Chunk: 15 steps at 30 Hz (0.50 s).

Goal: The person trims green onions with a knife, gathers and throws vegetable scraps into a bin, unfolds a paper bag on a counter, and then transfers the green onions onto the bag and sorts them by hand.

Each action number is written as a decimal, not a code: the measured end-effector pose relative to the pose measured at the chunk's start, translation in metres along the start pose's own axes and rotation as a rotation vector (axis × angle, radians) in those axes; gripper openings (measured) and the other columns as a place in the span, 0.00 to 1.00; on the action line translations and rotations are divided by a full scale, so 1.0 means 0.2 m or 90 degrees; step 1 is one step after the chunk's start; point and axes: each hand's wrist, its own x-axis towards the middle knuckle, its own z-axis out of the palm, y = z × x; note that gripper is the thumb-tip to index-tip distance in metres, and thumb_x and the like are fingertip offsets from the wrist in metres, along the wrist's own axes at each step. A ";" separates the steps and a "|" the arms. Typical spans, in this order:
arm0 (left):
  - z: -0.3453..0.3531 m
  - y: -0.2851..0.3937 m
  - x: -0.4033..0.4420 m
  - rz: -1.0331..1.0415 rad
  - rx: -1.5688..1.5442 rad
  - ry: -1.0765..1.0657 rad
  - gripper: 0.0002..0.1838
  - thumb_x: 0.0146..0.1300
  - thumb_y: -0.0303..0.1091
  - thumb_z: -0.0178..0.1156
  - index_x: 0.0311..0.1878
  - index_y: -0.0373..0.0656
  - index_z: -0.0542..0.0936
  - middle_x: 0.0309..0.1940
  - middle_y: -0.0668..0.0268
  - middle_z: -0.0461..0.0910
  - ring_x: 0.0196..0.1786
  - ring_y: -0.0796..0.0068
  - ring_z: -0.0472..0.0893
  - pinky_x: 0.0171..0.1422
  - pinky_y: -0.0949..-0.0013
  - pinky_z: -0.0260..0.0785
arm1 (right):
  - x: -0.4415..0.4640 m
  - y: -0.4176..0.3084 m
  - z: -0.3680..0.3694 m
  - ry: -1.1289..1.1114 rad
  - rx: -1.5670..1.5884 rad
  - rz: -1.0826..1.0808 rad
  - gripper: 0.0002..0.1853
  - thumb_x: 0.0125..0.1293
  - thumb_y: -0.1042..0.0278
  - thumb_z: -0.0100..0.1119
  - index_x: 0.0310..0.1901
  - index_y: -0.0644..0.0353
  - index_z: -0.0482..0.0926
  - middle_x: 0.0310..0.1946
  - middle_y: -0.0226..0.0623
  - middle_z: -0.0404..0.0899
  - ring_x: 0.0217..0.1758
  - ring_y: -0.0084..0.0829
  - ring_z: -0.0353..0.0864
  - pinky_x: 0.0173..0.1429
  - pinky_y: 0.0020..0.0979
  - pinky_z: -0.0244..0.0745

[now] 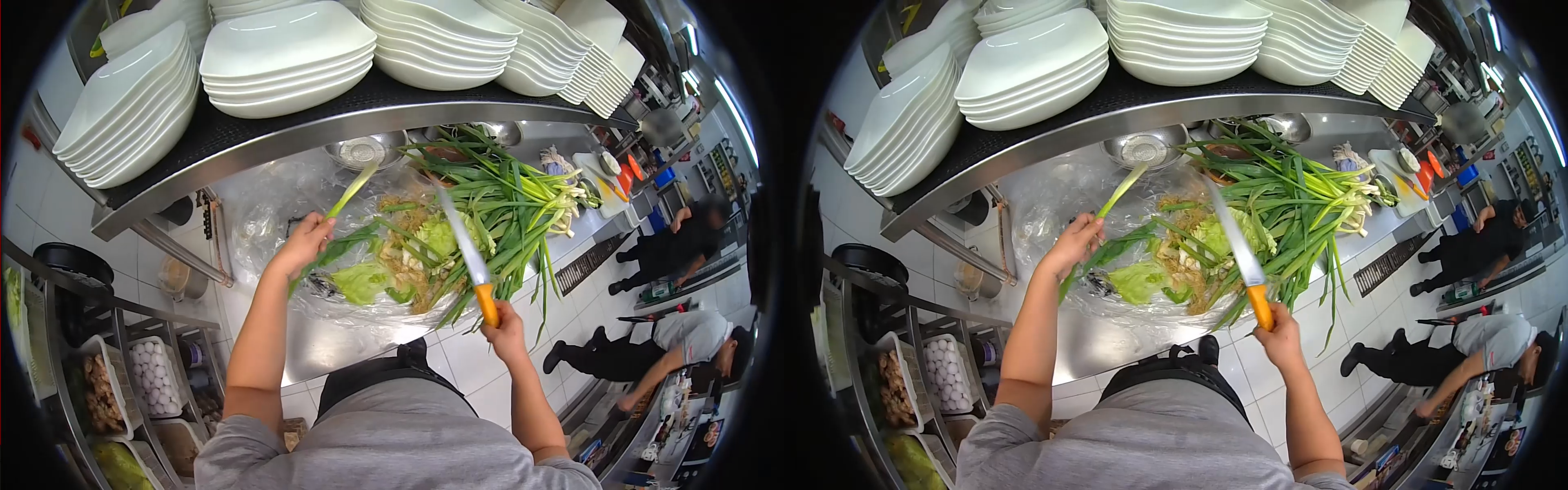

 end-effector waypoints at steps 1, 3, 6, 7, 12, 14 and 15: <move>0.00 0.03 -0.07 0.002 0.007 0.000 0.14 0.71 0.46 0.55 0.43 0.44 0.74 0.31 0.67 0.76 0.30 0.78 0.74 0.30 0.72 0.63 | 0.03 0.03 0.08 -0.022 -0.053 -0.034 0.21 0.51 0.79 0.62 0.50 0.65 0.73 0.33 0.40 0.80 0.35 0.32 0.80 0.40 0.32 0.74; 0.04 0.09 -0.18 -0.002 -0.097 -0.085 0.10 0.73 0.42 0.52 0.39 0.47 0.72 0.27 0.74 0.71 0.27 0.84 0.67 0.25 0.78 0.54 | 0.09 -0.01 0.25 -0.077 -0.188 -0.064 0.21 0.53 0.73 0.62 0.50 0.65 0.74 0.35 0.51 0.82 0.39 0.46 0.83 0.44 0.42 0.77; 0.15 0.07 -0.24 0.040 -0.030 -0.109 0.09 0.74 0.41 0.50 0.41 0.47 0.72 0.26 0.73 0.72 0.27 0.84 0.70 0.24 0.79 0.55 | 0.19 -0.12 0.57 -0.123 -0.270 -0.077 0.22 0.53 0.70 0.60 0.52 0.63 0.74 0.38 0.58 0.82 0.44 0.55 0.82 0.48 0.50 0.76; 0.19 0.09 -0.28 0.036 0.000 -0.095 0.08 0.74 0.40 0.51 0.41 0.47 0.72 0.25 0.73 0.72 0.26 0.84 0.69 0.25 0.79 0.55 | 0.22 -0.16 0.64 -0.131 -0.267 -0.091 0.22 0.53 0.70 0.60 0.52 0.62 0.74 0.38 0.58 0.82 0.44 0.55 0.82 0.48 0.50 0.76; 0.12 0.03 -0.45 0.103 0.055 -0.005 0.06 0.73 0.33 0.52 0.45 0.40 0.73 0.24 0.72 0.71 0.25 0.84 0.68 0.28 0.77 0.59 | 0.23 -0.21 0.57 -0.136 -0.198 -0.130 0.24 0.52 0.68 0.61 0.54 0.61 0.74 0.38 0.56 0.81 0.44 0.54 0.81 0.48 0.47 0.76; 0.01 0.01 -0.56 0.122 0.069 0.048 0.07 0.73 0.33 0.52 0.46 0.40 0.73 0.24 0.72 0.71 0.25 0.85 0.67 0.28 0.78 0.58 | 0.15 -0.16 0.39 -0.155 -0.225 -0.172 0.25 0.52 0.68 0.61 0.55 0.60 0.73 0.38 0.55 0.81 0.43 0.54 0.81 0.48 0.47 0.76; -0.05 0.02 -0.63 0.139 0.080 0.109 0.07 0.73 0.33 0.52 0.48 0.40 0.73 0.24 0.72 0.71 0.25 0.85 0.67 0.28 0.78 0.58 | 0.11 -0.10 0.31 -0.180 -0.232 -0.223 0.26 0.53 0.67 0.61 0.56 0.59 0.72 0.38 0.53 0.81 0.42 0.53 0.82 0.47 0.47 0.76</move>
